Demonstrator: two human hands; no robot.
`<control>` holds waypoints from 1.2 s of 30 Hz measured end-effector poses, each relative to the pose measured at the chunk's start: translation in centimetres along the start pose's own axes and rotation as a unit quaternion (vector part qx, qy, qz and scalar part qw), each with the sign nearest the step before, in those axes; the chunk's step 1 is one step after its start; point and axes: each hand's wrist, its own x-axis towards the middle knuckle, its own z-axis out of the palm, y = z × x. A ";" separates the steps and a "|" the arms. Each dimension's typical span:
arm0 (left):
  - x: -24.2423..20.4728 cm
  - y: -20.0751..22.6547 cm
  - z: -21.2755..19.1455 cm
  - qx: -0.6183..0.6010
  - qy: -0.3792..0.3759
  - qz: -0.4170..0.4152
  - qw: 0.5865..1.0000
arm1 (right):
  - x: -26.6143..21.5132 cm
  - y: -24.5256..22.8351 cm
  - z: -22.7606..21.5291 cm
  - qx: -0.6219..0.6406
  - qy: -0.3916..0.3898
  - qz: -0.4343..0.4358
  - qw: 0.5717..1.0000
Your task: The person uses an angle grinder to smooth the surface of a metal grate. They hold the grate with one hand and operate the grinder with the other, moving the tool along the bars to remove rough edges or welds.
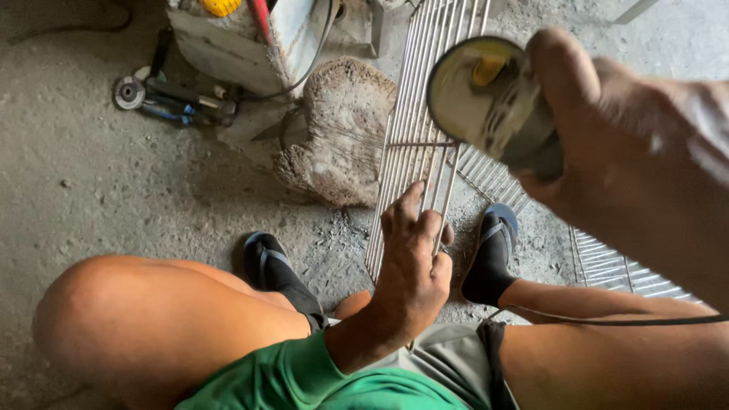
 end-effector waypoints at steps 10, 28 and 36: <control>-0.2 0.1 0.3 -0.001 -0.008 -0.015 1.000 | -0.7 0.7 1.0 0.033 0.062 -0.018 0.997; 0.3 -1.7 -1.2 -0.028 0.017 0.004 0.999 | -3.6 0.8 6.3 0.277 0.102 0.093 0.951; 0.1 -1.6 -1.2 -0.030 0.011 0.000 1.000 | -4.8 0.5 6.9 0.272 0.082 0.150 0.947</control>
